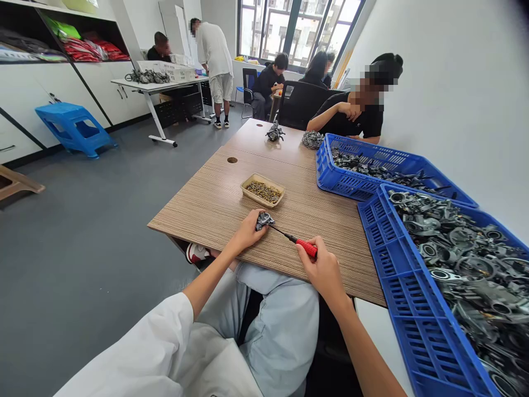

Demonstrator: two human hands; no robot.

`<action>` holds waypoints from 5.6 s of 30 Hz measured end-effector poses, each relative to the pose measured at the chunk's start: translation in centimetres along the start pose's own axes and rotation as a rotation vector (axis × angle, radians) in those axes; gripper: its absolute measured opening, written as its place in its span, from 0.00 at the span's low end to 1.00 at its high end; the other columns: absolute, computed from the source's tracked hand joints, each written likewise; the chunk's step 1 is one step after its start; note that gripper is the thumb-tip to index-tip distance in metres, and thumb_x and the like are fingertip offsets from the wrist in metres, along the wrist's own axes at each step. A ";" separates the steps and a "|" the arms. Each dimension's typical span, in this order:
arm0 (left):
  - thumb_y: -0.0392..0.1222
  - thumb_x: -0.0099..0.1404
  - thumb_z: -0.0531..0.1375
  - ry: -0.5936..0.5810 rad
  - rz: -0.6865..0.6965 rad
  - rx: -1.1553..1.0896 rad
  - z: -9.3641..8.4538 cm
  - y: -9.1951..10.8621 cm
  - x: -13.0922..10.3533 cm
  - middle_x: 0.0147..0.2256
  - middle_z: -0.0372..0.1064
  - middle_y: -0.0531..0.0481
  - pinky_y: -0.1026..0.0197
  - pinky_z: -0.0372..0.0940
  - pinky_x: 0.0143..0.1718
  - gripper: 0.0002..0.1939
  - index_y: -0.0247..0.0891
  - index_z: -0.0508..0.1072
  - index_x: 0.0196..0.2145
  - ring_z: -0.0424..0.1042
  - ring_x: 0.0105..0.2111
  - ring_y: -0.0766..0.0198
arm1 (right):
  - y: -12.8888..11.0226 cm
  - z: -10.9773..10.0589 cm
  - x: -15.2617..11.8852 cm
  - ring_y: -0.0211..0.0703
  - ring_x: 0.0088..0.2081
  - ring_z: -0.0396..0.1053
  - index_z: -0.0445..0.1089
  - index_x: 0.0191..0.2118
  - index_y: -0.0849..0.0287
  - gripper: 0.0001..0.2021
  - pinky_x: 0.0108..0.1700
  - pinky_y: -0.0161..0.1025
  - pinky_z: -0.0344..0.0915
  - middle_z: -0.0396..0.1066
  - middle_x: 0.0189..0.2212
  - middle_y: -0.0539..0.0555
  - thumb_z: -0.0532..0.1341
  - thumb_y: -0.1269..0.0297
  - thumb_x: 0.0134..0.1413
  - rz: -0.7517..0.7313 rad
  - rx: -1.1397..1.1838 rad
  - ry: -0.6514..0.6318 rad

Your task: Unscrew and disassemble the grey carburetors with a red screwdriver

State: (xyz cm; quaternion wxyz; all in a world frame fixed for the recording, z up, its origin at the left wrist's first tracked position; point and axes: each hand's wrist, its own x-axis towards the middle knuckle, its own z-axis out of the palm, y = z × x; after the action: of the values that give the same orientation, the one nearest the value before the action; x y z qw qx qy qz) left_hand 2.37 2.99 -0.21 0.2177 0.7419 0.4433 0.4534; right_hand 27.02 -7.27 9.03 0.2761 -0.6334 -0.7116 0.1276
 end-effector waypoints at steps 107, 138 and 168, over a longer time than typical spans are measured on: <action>0.23 0.60 0.55 -0.038 0.002 0.131 0.3 0.1 -0.7 0.61 0.63 0.41 0.46 0.61 0.70 0.38 0.43 0.67 0.66 0.64 0.64 0.50 | 0.9 -2.8 1.0 0.50 0.50 0.78 0.72 0.58 0.52 0.19 0.50 0.44 0.75 0.78 0.50 0.58 0.51 0.73 0.70 -0.430 -0.051 -0.013; 0.21 0.57 0.54 0.016 0.002 0.106 0.3 -0.1 -0.6 0.61 0.63 0.41 0.45 0.61 0.70 0.40 0.43 0.66 0.66 0.64 0.64 0.50 | 1.3 -1.5 0.6 0.46 0.37 0.80 0.74 0.54 0.54 0.13 0.40 0.40 0.71 0.83 0.45 0.55 0.59 0.56 0.73 -0.293 -0.088 0.094; 0.23 0.60 0.55 -0.015 -0.005 0.119 0.5 -0.6 -0.7 0.64 0.62 0.41 0.44 0.59 0.71 0.40 0.44 0.64 0.68 0.62 0.66 0.50 | 0.7 -1.0 0.3 0.46 0.32 0.76 0.75 0.54 0.54 0.14 0.39 0.40 0.68 0.82 0.41 0.56 0.58 0.54 0.72 -0.248 -0.116 0.091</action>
State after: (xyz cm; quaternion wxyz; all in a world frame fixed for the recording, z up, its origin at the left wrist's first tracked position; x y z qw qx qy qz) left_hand 2.38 2.75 -1.20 0.1777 0.7556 0.4699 0.4203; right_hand 28.18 -7.00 9.56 0.2848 -0.5606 -0.7773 0.0221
